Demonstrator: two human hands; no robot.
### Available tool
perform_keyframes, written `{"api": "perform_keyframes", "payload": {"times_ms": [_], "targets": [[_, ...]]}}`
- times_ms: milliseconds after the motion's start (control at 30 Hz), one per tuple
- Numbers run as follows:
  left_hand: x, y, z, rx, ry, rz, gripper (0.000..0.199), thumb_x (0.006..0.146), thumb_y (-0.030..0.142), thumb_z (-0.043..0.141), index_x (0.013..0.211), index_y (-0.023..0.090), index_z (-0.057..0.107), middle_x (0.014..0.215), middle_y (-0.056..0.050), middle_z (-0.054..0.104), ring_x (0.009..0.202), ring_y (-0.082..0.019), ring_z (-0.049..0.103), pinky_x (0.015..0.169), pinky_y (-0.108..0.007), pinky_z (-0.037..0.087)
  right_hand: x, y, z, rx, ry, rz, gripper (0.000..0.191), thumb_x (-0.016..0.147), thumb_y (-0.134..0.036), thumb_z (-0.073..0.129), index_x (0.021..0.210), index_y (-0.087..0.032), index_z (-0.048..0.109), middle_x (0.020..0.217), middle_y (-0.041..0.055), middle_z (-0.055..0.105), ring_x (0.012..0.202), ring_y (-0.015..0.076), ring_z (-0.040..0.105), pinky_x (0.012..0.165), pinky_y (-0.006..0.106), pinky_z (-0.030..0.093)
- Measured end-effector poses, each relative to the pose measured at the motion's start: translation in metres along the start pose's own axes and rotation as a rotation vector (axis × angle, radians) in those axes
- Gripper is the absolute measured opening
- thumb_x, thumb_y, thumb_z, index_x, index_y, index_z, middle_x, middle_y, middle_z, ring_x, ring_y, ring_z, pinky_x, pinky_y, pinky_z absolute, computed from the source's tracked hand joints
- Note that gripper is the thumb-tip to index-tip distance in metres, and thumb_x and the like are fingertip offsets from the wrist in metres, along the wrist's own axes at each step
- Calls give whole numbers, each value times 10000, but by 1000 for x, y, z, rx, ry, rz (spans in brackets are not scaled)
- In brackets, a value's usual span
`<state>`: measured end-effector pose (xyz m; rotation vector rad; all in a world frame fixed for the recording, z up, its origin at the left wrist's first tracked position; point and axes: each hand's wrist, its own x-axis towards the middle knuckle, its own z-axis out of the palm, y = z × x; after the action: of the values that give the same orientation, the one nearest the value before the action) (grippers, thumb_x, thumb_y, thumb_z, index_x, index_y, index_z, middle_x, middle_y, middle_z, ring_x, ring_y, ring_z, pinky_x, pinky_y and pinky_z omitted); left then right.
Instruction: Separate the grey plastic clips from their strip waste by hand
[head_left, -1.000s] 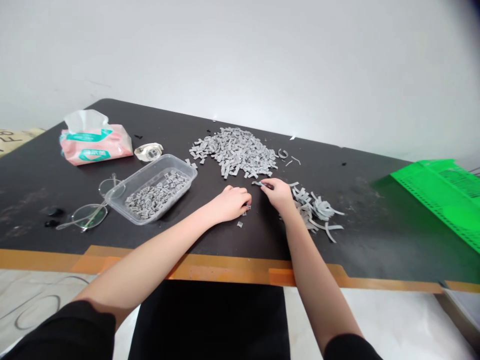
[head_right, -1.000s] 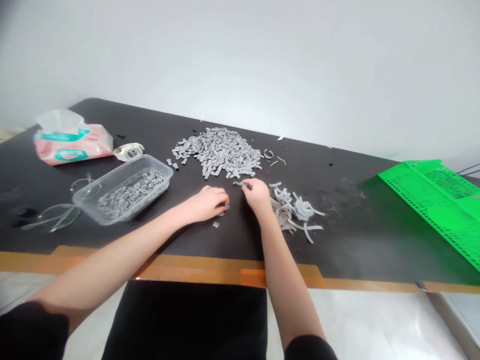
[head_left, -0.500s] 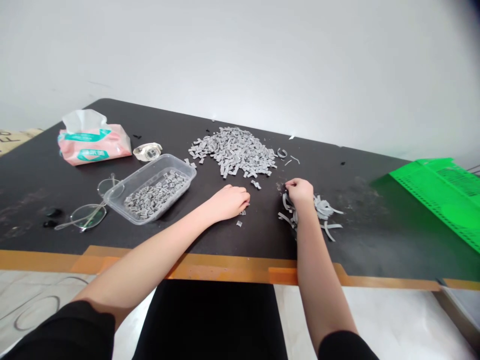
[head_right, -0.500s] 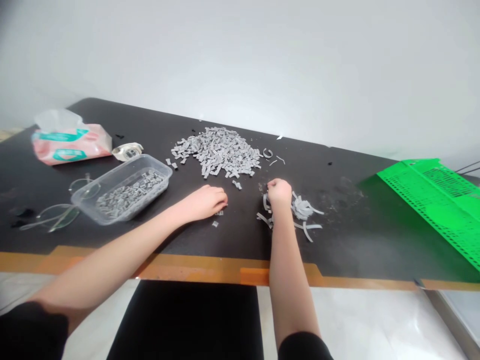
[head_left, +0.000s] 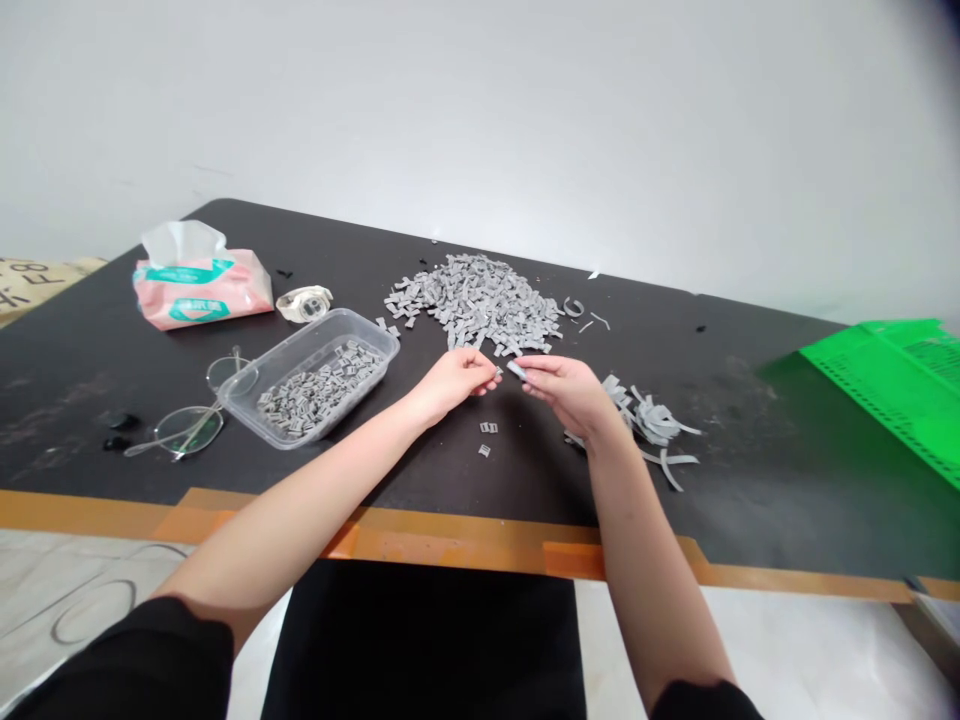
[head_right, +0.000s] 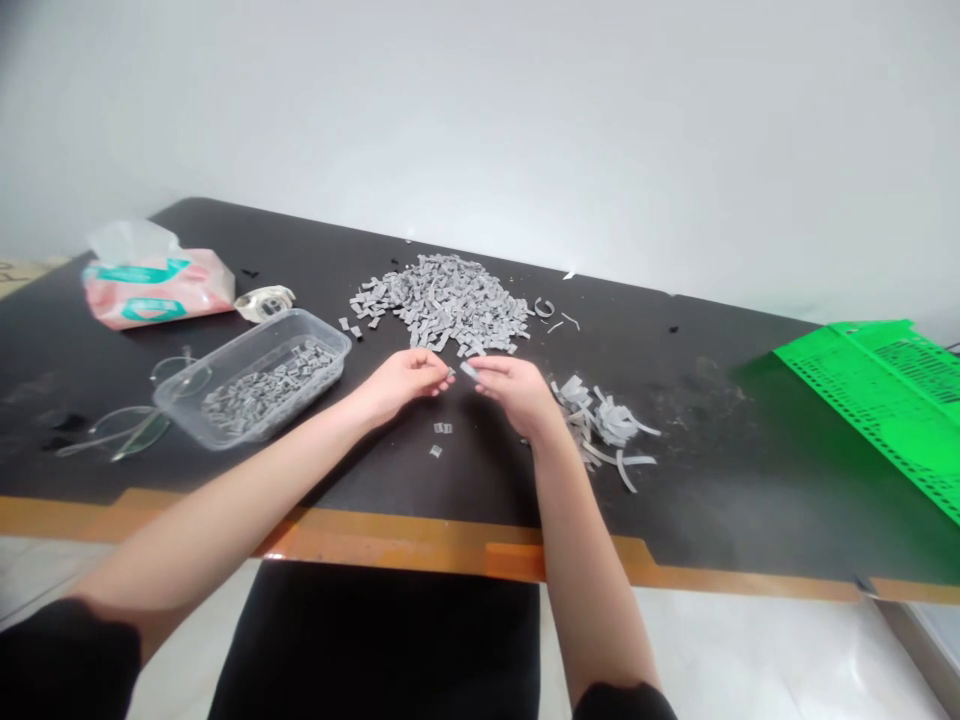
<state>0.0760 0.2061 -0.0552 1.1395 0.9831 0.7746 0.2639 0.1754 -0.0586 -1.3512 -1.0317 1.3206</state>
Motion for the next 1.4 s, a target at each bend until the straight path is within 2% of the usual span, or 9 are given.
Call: {"api": "perform_keyframes", "payload": {"times_ms": [67,167,367,533,633,700,900,1133,1400], "targets": [[-1,1,0,-114,-6,-37,178,857,55,615,688,112,630,669,-21,671,601,-73,594,664,-221,475,-4,0,12,21,-43,40,311,546,-245,819,841,-155,782,827,55,753,733,153,643,750,322,538],[-3,2,0,-210,-33,-71,172,844,40,630,683,100,638,648,-28,667,611,-76,614,675,-221,488,-4,4,21,-44,3,15,239,554,-224,772,785,-165,748,773,30,731,732,154,636,711,304,524],[-3,1,1,-256,-37,-19,150,810,50,665,677,102,620,645,-30,663,621,-81,614,672,-224,485,-3,4,20,-216,-10,-63,209,610,-254,678,796,-167,723,764,11,712,678,135,590,707,297,480],[-4,1,1,-227,-28,-13,119,796,40,648,706,110,616,630,-4,642,600,-73,602,665,-215,480,-6,0,22,-237,-15,-45,207,607,-304,721,770,-176,706,759,14,709,727,160,611,738,307,476],[-4,1,2,-215,-19,-16,108,798,33,620,725,112,613,632,7,635,595,-67,596,675,-216,480,-6,0,23,-212,-21,-52,230,604,-320,766,774,-178,706,755,13,704,709,153,603,738,307,470],[-4,2,1,-184,-21,-7,97,796,44,621,733,117,611,638,12,635,594,-66,588,676,-219,474,-6,0,23,-192,-19,-76,227,617,-342,775,752,-179,695,707,6,679,648,138,565,685,297,451],[-4,4,-3,-68,-70,112,46,781,154,677,810,135,647,670,29,633,589,-74,537,650,-236,436,-8,-4,19,-137,-27,-97,250,695,-420,717,720,-173,689,621,-18,562,539,105,419,530,273,303],[-4,5,-6,-36,-147,219,133,784,226,685,881,135,689,750,3,670,657,-95,541,692,-257,436,-16,-12,22,44,-233,20,257,698,-382,742,735,-138,672,577,-61,438,517,73,336,528,270,184],[-4,5,-6,-155,-165,168,144,764,228,725,866,127,716,807,-12,679,708,-93,551,702,-250,435,-15,-13,23,83,-170,46,245,694,-368,742,735,-139,663,556,-71,406,507,71,312,526,278,172]]}}
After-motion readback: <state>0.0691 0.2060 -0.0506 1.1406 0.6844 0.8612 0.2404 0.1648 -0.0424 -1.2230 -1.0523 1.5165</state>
